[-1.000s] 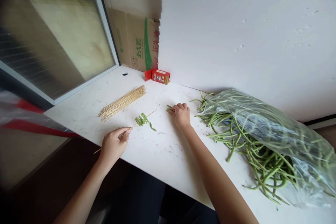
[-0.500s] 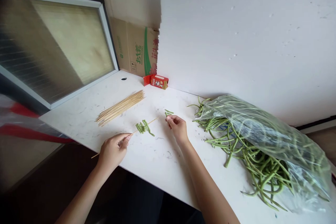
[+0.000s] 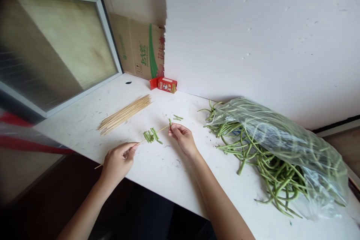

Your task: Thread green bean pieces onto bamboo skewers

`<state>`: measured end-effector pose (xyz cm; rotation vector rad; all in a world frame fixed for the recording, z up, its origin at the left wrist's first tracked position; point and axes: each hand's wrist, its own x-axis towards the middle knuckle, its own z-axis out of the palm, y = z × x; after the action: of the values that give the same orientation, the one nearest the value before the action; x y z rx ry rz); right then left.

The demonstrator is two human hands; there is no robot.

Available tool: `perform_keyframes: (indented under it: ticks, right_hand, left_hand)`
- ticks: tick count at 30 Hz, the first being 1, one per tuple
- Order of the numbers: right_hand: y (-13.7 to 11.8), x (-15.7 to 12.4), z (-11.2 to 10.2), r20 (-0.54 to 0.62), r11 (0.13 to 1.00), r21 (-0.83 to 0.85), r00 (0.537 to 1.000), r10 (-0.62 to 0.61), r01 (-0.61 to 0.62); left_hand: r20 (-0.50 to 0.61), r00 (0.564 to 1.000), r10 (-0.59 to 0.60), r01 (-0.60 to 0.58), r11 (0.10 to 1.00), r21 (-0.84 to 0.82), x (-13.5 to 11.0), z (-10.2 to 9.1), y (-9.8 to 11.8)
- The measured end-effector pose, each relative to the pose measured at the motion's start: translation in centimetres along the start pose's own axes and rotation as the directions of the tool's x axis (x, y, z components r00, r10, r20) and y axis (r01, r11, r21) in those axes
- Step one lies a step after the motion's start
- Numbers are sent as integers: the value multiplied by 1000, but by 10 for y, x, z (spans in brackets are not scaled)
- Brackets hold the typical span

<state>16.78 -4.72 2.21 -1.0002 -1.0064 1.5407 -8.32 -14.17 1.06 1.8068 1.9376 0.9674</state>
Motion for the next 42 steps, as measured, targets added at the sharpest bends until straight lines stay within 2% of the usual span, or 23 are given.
perform_keyframes:
  ticks: [9,34,39,42]
  right_hand:
    - [8,2,-3,-2,1000,20,1000,19,-19]
    - [4,0,0,-35,1000,4,999,19,-19]
    - [7,2,-2,-131,1000,18,991,5,-3]
    - [7,3,-3,-139,999,46,990,-2,8]
  left_hand:
    - [-1,1000,-6,6,1000,31,-1,-1,0]
    - [25,1000,-18,16,998,62,1,-4,-1]
    - [-4,1000,-5,5,999,38,1,-3,-2]
    - [-12,1000,-1,2,999,33,1,-3,-2]
